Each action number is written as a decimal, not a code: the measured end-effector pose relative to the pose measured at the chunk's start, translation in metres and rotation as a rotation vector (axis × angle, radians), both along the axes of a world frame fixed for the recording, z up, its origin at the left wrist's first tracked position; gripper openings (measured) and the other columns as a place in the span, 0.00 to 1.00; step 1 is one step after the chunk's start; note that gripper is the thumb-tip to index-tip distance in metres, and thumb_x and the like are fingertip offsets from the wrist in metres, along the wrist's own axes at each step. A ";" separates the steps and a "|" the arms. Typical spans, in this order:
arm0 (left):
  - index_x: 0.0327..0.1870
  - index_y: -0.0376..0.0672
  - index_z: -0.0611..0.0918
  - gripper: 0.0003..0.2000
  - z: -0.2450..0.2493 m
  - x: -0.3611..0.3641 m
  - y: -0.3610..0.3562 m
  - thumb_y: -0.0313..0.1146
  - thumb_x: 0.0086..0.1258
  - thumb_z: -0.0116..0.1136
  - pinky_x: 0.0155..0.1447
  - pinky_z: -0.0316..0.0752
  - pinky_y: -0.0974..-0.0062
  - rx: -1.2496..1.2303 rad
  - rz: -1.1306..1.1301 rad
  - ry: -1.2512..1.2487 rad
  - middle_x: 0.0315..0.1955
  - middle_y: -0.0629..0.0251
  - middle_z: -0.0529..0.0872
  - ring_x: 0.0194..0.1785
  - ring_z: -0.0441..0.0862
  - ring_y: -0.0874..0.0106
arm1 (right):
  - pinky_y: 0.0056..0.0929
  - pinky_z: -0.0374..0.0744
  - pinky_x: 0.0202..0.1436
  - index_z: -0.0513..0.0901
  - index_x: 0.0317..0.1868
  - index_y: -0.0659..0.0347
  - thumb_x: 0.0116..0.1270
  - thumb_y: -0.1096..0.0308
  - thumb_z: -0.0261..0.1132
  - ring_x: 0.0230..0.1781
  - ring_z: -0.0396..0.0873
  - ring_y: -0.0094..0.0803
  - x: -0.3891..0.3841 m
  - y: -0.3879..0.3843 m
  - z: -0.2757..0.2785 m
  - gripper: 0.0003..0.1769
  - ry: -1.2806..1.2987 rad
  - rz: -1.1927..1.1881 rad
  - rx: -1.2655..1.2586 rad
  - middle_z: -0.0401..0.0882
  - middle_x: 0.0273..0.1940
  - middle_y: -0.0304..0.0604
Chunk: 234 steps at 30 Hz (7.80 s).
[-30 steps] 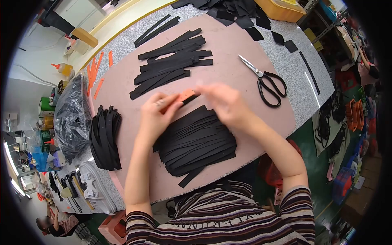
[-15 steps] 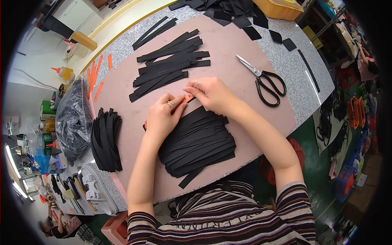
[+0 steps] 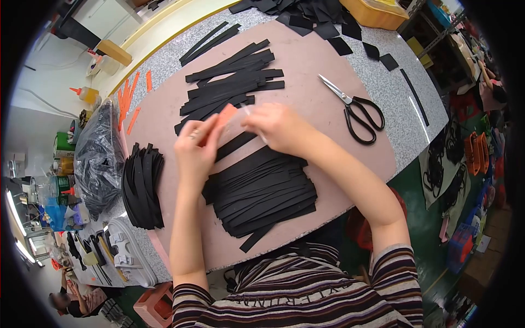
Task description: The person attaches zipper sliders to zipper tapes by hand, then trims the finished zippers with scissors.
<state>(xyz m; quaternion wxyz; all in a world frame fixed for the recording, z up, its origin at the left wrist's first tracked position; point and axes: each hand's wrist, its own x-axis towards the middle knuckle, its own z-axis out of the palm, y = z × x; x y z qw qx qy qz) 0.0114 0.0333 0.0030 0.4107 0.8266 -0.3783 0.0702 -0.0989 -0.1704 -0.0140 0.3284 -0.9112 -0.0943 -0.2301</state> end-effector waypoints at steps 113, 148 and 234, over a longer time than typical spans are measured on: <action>0.48 0.40 0.91 0.09 0.022 -0.064 0.041 0.32 0.70 0.71 0.39 0.80 0.67 0.282 -0.298 0.217 0.35 0.58 0.86 0.32 0.85 0.60 | 0.34 0.82 0.50 0.82 0.38 0.59 0.61 0.68 0.66 0.44 0.84 0.38 0.020 0.025 -0.021 0.06 -0.157 0.254 -0.397 0.84 0.35 0.43; 0.56 0.37 0.90 0.11 0.046 0.005 0.087 0.24 0.75 0.67 0.36 0.68 0.84 -0.183 0.136 0.052 0.36 0.71 0.82 0.35 0.76 0.84 | 0.39 0.79 0.54 0.84 0.43 0.60 0.67 0.64 0.72 0.49 0.81 0.42 0.014 0.023 -0.016 0.10 -0.063 0.228 -0.151 0.82 0.41 0.44; 0.52 0.42 0.92 0.12 -0.007 -0.008 0.011 0.26 0.68 0.73 0.37 0.79 0.75 -0.017 -0.095 0.060 0.34 0.63 0.88 0.30 0.84 0.75 | 0.39 0.77 0.48 0.86 0.40 0.59 0.70 0.67 0.68 0.39 0.82 0.42 -0.027 0.015 0.008 0.05 0.064 0.043 -0.039 0.82 0.34 0.44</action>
